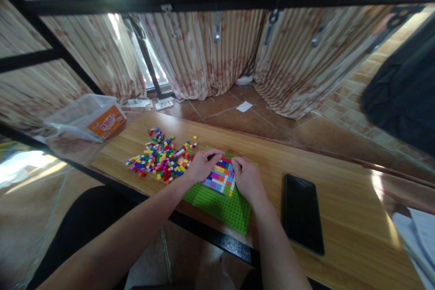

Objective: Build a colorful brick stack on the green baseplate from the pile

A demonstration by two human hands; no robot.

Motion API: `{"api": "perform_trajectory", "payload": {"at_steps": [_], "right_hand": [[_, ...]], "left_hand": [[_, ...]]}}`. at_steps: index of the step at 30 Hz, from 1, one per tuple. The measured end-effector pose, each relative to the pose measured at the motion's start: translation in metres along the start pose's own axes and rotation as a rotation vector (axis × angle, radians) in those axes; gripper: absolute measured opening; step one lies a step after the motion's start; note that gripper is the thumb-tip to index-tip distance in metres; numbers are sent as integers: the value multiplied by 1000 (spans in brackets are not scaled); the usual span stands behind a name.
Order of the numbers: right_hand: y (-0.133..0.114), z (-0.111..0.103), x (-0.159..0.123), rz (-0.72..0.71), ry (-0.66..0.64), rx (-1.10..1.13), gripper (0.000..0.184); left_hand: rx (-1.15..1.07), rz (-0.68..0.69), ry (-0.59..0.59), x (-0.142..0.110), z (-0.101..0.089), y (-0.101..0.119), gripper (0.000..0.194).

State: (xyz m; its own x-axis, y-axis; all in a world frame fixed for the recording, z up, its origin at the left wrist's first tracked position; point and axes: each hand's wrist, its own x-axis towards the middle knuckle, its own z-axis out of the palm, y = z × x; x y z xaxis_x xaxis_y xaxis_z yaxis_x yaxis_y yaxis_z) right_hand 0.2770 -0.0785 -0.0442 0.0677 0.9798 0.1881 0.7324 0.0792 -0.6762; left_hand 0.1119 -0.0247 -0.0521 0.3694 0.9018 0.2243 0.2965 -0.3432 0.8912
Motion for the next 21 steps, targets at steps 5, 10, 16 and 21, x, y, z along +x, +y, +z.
{"api": "perform_trajectory", "payload": {"at_steps": [5,10,16,21], "right_hand": [[-4,0,1,22,10,-26,36],[1,-1,0,22,4,53,35],[7,-5,-1,23,-16,132,33],[7,-8,-2,22,-48,150,31]], "left_hand": [[21,-7,-3,-1,0,1,22],[1,8,-13,-2,-1,-4,22],[-37,13,-27,-2,-1,-7,19],[-58,28,-37,-2,-3,-5,16]]}}
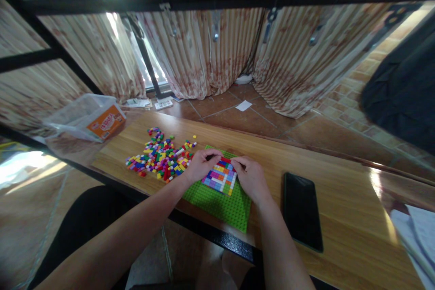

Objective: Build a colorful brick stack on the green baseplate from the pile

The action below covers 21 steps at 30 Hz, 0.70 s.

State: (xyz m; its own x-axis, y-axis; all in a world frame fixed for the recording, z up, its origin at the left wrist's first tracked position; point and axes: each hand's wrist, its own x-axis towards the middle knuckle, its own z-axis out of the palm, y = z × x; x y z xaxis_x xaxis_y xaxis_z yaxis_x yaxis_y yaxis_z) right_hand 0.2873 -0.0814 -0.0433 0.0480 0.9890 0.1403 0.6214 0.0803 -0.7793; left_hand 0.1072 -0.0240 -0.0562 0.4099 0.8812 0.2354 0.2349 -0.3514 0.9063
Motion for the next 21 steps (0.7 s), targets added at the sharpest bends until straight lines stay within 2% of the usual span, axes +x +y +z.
{"api": "perform_trajectory", "payload": {"at_steps": [9,21], "right_hand": [[-1,-3,0,4,-23,19,28],[-1,-1,-1,-15,8,-11,26]], "left_hand": [[-13,2,20,-1,0,3,14],[23,-15,22,-1,0,9,15]]}}
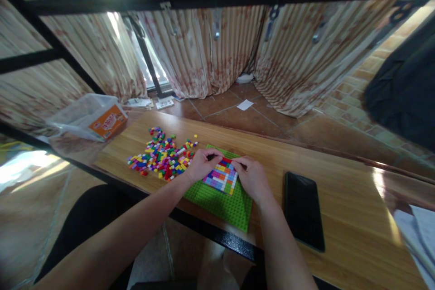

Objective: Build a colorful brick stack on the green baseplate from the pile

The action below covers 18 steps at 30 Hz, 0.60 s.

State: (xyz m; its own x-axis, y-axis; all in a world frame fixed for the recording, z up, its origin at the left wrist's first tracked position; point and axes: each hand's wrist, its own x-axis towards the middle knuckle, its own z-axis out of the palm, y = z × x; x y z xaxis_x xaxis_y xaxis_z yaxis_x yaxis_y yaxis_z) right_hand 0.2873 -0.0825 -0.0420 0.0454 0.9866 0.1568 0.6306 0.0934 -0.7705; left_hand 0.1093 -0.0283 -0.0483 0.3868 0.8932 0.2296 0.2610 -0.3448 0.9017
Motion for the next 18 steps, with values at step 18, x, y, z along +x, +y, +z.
{"api": "perform_trajectory", "payload": {"at_steps": [18], "right_hand": [[-1,-5,-9,54,175,-53,43]], "left_hand": [[135,-64,79,-7,2,5,30]]}}
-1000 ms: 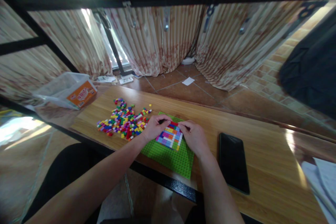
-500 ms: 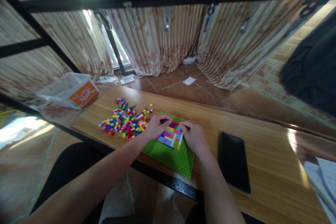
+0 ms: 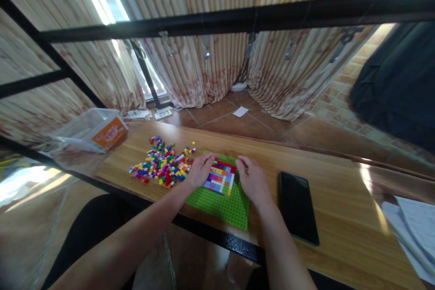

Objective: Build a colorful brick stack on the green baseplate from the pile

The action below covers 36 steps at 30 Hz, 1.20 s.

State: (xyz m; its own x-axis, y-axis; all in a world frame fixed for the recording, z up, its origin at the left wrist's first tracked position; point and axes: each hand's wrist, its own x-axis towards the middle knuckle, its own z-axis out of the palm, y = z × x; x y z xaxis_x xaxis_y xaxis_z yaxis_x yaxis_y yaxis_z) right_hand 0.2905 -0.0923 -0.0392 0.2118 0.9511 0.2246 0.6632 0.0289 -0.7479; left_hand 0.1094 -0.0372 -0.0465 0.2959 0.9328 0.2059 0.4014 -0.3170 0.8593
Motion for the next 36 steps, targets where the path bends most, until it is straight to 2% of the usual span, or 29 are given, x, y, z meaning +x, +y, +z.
{"api": "perform_trajectory", "payload": {"at_steps": [4,8,10,12,16,20,23,28,32,36], "right_hand": [[0,0,0,-19,-4,13,42],[-1,5,-2,-81,-39,16,42],[-1,5,-3,-93,-57,-11,43],[0,6,-3,-91,-76,-40,44],[1,5,-2,-103,-86,-93,42],[0,2,-2,-77,-105,-143,39],[-4,-3,-4,-10,-113,-203,42],[-6,-3,-5,22,-61,-188,44],[-6,8,0,2,-70,-66,44],[-9,19,3,21,-90,-32,43]], "left_hand": [[-25,-34,106,-4,14,2,29],[-328,-54,111,-1,16,0,30],[-458,-63,159,-2,5,-2,30],[-482,-53,194,-8,-12,-5,29],[-423,-65,242,-46,-46,-12,25],[-270,-118,120,-97,-59,-10,25],[-107,-63,-13,-117,-57,2,26],[64,29,-112,-114,-46,13,40],[177,48,-124,-112,-36,8,40],[188,79,-132,-119,-33,8,41]]}}
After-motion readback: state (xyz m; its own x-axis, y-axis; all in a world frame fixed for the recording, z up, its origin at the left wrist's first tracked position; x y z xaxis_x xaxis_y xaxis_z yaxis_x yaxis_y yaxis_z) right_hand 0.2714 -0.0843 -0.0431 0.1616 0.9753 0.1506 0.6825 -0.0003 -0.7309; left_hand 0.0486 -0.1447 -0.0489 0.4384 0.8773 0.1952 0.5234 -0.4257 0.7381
